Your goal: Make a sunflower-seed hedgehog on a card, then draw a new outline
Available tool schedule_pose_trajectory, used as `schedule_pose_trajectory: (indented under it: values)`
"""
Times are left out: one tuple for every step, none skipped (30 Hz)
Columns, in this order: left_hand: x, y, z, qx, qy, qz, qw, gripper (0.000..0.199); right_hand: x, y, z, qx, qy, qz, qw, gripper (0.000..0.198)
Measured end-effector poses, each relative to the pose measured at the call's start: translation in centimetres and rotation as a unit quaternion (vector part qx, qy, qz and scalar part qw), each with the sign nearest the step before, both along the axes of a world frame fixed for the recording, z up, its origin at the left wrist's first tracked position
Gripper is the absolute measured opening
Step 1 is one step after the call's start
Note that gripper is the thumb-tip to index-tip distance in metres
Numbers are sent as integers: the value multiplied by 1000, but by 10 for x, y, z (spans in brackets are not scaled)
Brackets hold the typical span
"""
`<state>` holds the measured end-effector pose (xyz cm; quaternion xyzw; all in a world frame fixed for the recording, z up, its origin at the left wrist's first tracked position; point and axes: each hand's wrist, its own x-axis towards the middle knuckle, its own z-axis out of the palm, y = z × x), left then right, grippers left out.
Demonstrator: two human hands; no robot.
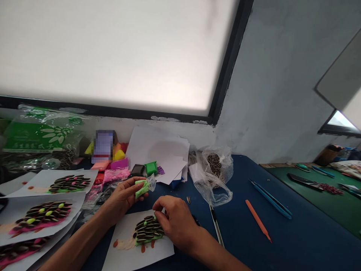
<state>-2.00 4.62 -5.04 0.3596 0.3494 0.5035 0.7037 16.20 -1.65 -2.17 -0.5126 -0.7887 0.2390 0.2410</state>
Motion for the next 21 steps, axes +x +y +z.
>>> schedule_pose_trajectory:
  values:
    - [0,0,0,0,0,0,1000,48,0,0,0,1,0,0,1000,12]
    - [0,0,0,-1,-1,0,1000,48,0,0,0,0,1,1,1000,12]
    - [0,0,0,-1,-2,1,1000,49,0,0,0,-1,3,2,1000,12]
    - [0,0,0,-1,-3,1,1000,49,0,0,1,-2,5,4,1000,12]
    - [0,0,0,0,-3,2,1000,49,0,-1,1,-3,8,6,1000,13]
    - [0,0,0,0,-3,1,1000,49,0,-1,1,-2,10,8,1000,13]
    - [0,0,0,0,-3,1,1000,48,0,-1,1,-1,11,8,1000,13]
    - [0,0,0,0,-3,0,1000,47,0,-1,1,2,13,8,1000,13]
    - [0,0,-1,0,-3,-2,1000,46,0,-1,1,4,14,9,1000,14]
    - [0,0,-1,1,-4,-2,1000,45,1,-1,0,5,14,9,1000,14]
    - [0,0,-1,1,-5,-3,1000,44,1,0,0,7,14,11,1000,14]
    - [0,0,-1,2,-5,-3,1000,43,1,0,-1,7,15,13,1000,14]
    - [0,0,-1,3,-5,-3,1000,44,2,0,-1,9,15,15,1000,14]
    - [0,0,-1,3,-5,-2,1000,44,2,0,-1,11,16,16,1000,15]
    - [0,0,-1,3,-3,-2,1000,46,2,0,-2,13,17,17,1000,14]
    - [0,0,-1,2,-1,-2,1000,47,2,0,-2,15,20,17,1000,14]
    - [0,0,-1,2,1,-2,1000,48,2,0,-2,17,25,17,999,13]
    - [0,0,-1,1,1,-2,1000,48,2,0,-1,19,32,15,999,12]
    - [0,0,-1,2,1,-2,1000,48,2,0,-1,19,41,12,999,12]
    - [0,0,-1,3,2,-2,1000,48,2,1,0,17,53,7,998,12]
    - [0,0,-1,6,3,-2,1000,48,2,1,0,13,67,1,998,13]
